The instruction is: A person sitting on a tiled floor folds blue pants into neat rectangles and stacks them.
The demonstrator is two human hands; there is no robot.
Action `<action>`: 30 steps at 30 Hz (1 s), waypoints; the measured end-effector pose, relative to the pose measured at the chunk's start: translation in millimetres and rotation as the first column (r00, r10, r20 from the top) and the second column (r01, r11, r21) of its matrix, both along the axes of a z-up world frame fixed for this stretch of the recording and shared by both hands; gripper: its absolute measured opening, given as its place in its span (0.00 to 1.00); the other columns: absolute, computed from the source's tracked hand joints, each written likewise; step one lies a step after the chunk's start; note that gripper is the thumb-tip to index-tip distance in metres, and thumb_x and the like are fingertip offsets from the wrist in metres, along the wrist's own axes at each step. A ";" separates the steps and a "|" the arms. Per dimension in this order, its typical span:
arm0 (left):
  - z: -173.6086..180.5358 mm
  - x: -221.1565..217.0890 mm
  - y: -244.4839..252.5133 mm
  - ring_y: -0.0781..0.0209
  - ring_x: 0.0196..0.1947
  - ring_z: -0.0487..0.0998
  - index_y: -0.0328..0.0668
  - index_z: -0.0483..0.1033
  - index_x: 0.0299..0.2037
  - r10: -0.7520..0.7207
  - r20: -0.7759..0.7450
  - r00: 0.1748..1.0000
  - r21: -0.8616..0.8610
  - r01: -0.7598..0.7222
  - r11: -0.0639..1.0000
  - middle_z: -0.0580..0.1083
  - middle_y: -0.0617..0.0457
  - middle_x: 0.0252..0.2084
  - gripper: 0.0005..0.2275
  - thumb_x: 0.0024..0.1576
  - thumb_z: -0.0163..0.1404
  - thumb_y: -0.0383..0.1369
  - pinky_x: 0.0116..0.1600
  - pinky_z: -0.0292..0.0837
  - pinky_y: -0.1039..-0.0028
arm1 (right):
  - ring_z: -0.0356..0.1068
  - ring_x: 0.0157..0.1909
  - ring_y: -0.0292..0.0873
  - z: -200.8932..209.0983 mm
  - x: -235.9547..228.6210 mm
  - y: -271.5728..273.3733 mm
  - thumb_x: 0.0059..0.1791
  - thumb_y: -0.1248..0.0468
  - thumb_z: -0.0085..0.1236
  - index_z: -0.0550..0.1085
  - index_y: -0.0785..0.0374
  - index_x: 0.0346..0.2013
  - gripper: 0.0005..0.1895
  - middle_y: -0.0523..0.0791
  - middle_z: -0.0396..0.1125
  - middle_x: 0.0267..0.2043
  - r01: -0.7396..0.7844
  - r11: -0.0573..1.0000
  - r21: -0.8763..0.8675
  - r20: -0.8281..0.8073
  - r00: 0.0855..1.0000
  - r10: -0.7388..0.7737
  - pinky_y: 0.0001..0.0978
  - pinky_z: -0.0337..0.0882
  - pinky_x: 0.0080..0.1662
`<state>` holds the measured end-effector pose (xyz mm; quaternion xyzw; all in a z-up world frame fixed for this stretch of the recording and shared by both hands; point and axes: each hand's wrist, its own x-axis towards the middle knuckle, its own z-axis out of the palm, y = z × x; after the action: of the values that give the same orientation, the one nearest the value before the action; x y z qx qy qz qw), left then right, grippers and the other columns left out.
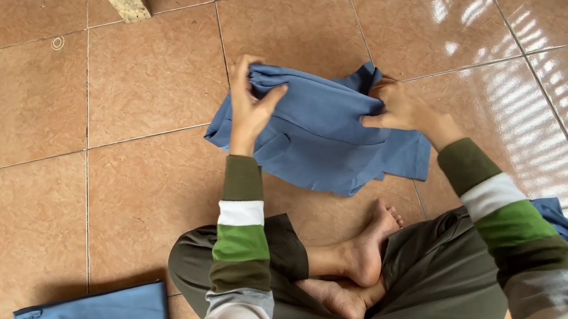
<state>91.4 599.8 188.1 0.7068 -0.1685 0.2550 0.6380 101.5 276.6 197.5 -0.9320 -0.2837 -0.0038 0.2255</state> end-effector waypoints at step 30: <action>41.4 79.7 69.0 0.48 0.75 0.60 0.43 0.63 0.46 0.296 0.307 0.904 -0.298 -0.204 0.932 0.61 0.50 0.71 0.19 0.55 0.53 0.10 0.80 0.56 0.58 | 0.75 0.37 0.51 85.3 52.2 -21.9 0.41 0.83 0.46 0.72 0.77 0.53 0.25 0.57 0.75 0.44 0.339 0.877 0.340 0.717 0.510 -0.475 0.36 0.76 0.39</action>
<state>171.1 668.8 229.5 0.5772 -0.1505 0.4757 0.6465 153.7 254.7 282.8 -0.8541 -0.1241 -0.4843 0.1435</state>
